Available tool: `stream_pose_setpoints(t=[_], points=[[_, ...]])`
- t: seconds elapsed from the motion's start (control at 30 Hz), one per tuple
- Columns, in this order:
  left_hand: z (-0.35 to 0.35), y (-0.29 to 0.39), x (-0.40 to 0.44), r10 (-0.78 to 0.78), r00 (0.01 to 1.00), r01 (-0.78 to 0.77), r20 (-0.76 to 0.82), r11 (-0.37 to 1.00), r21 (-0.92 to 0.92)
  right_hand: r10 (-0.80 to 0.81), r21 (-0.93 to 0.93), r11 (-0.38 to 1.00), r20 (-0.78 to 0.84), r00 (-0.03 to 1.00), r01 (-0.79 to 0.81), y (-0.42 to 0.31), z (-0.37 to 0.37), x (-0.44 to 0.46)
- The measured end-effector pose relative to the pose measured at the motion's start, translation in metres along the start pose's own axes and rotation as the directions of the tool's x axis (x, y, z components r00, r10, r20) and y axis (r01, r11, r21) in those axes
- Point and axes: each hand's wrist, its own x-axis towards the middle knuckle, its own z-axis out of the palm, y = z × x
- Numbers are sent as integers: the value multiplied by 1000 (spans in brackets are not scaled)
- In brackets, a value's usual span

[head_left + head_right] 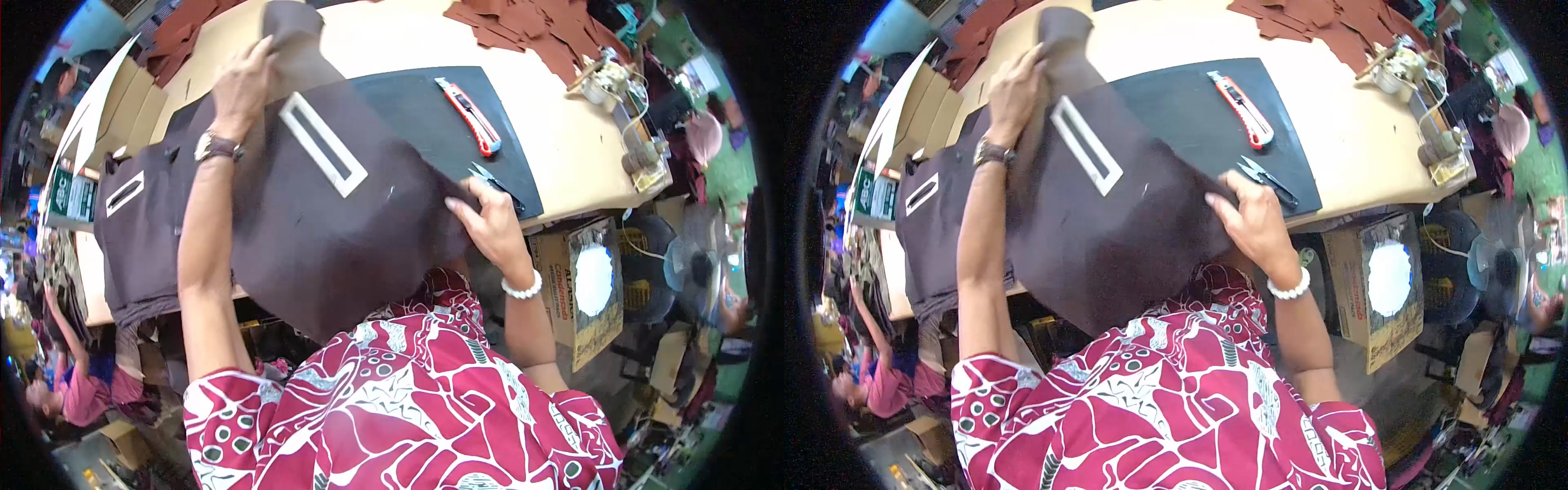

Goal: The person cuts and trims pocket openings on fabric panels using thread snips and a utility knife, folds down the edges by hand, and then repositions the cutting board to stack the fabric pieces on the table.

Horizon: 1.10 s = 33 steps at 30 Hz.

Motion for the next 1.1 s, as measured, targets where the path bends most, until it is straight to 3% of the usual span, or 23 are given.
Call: stream_pose_setpoints(t=[0.07,0.1,0.13,0.17,0.23,0.27,0.3,0.4,0.47,0.53,0.57,0.67,0.83,0.97,1.07,1.1], points=[[3,21,-4,-38,999,43,-37,991,129,-27,69,997,-85,996,33,5,15,15],[-12,46,-10,-73,997,75,-33,996,50,-44,6,999,-100,994,44,5,21,18],[-37,74,-16,-95,990,106,106,989,-104,-60,-57,997,-113,992,54,7,25,20],[-53,104,-31,-45,988,67,145,986,-151,-39,-39,999,-89,995,35,11,29,21],[-78,163,-70,32,967,103,252,856,-506,-29,-39,999,-53,998,27,8,32,26],[-87,191,-88,57,936,157,349,817,-555,-15,-41,999,-40,999,13,9,31,25],[-88,210,-102,97,907,194,410,767,-611,-96,-11,995,-65,993,96,19,32,28],[-72,232,-127,91,867,206,489,830,-519,31,107,994,-128,991,-18,16,1,26],[-76,235,-126,82,872,175,483,869,-463,190,71,981,-228,955,-179,28,-26,20],[-75,237,-126,100,866,160,490,872,-462,197,43,980,-347,917,-194,50,-43,9],[-74,237,-126,103,865,165,492,866,-472,146,-104,976,-348,926,-193,54,-50,1],[-74,236,-126,111,868,152,483,869,-472,80,-321,935,-217,973,-149,48,-51,-16],[-76,246,-127,144,889,88,435,878,-471,43,-330,934,-275,960,-136,60,-50,-21],[-76,268,-131,150,895,103,420,848,-521,236,-64,950,-492,838,-305,59,-65,-32],[-73,289,-126,144,907,103,395,836,-539,101,36,994,-671,734,-104,40,-58,-39],[-72,297,-125,146,910,102,388,828,-551,145,82,989,-628,765,-120,23,-52,-42]])
